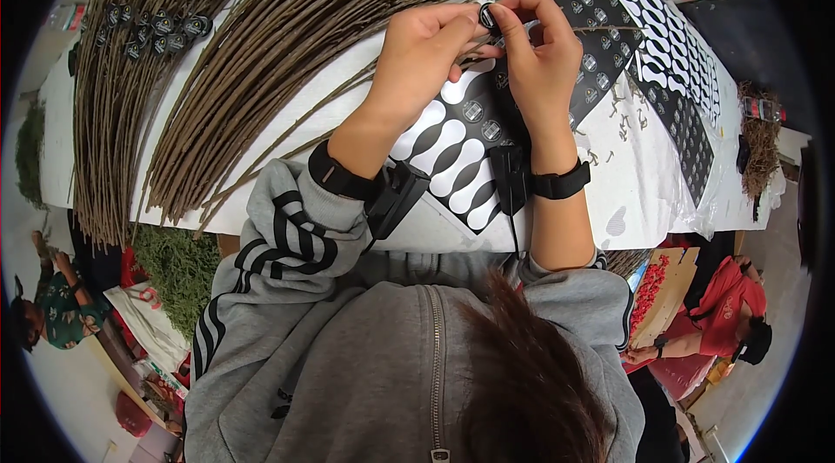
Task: The person peels a sticker from a sheet, wraps it around a branch, and presses the ends together by hand. After repeating this process for several branches, the person places the labeled branches onto a pile.
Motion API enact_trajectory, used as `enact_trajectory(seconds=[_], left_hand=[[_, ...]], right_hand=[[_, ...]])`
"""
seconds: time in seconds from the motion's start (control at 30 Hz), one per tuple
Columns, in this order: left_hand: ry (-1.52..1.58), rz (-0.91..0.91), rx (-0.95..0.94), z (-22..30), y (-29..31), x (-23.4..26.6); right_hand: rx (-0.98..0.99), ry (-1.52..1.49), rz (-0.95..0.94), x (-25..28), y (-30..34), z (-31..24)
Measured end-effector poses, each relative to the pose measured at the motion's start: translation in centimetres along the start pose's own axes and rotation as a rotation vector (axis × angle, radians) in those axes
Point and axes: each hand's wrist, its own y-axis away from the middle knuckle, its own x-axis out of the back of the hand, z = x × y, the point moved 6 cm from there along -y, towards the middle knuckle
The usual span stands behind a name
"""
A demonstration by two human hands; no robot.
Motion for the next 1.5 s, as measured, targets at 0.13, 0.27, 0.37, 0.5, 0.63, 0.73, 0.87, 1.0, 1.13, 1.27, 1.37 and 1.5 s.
enact_trajectory(seconds=[0.13, 0.27, 0.37, 0.5, 0.63, 0.73, 0.87, 1.0, 1.13, 1.27, 1.37, 1.5], left_hand=[[-0.026, 0.009, 0.020, 0.6, 0.3, -0.2], [-0.071, -0.025, -0.061, 0.7, 0.3, -0.5], [-0.104, -0.031, -0.060, 0.7, 0.2, -0.5], [-0.101, -0.025, -0.040, 0.1, 0.1, -0.4], [-0.087, -0.019, -0.019, -0.2, 0.1, -0.4], [-0.109, -0.005, -0.009, -0.2, 0.2, -0.5], [-0.153, 0.024, -0.013, -0.3, 0.3, -0.4], [-0.130, 0.037, -0.005, -0.1, 0.3, -0.2], [-0.088, 0.050, 0.094, 0.0, 0.2, 0.0], [-0.044, 0.034, 0.113, 0.0, 0.2, 0.0], [-0.003, -0.011, -0.006, 0.4, 0.2, -0.2], [-0.386, 0.139, -0.364, 2.3, 0.3, 0.4]], right_hand=[[0.052, 0.032, 0.016, 0.0, 0.0, -0.3], [0.125, 0.030, 0.047, 0.0, 0.0, -0.8], [0.133, 0.027, 0.052, -0.1, 0.0, -0.9], [0.191, 0.020, 0.093, 0.1, -0.1, -1.3], [0.005, -0.057, 0.064, 0.1, -0.1, -0.7], [0.088, 0.038, 0.103, 0.3, -0.2, -0.9], [-0.028, 0.005, 0.079, 0.5, -0.2, -0.6], [-0.053, -0.079, 0.023, 0.7, -0.5, -1.0], [-0.015, -0.093, -0.043, 1.0, -0.6, -0.7], [0.098, -0.068, -0.004, 1.3, -0.8, -0.9], [0.190, 0.044, 0.131, 2.3, -1.0, -1.5], [-0.009, -0.094, 0.235, 3.4, -0.8, -1.1]])
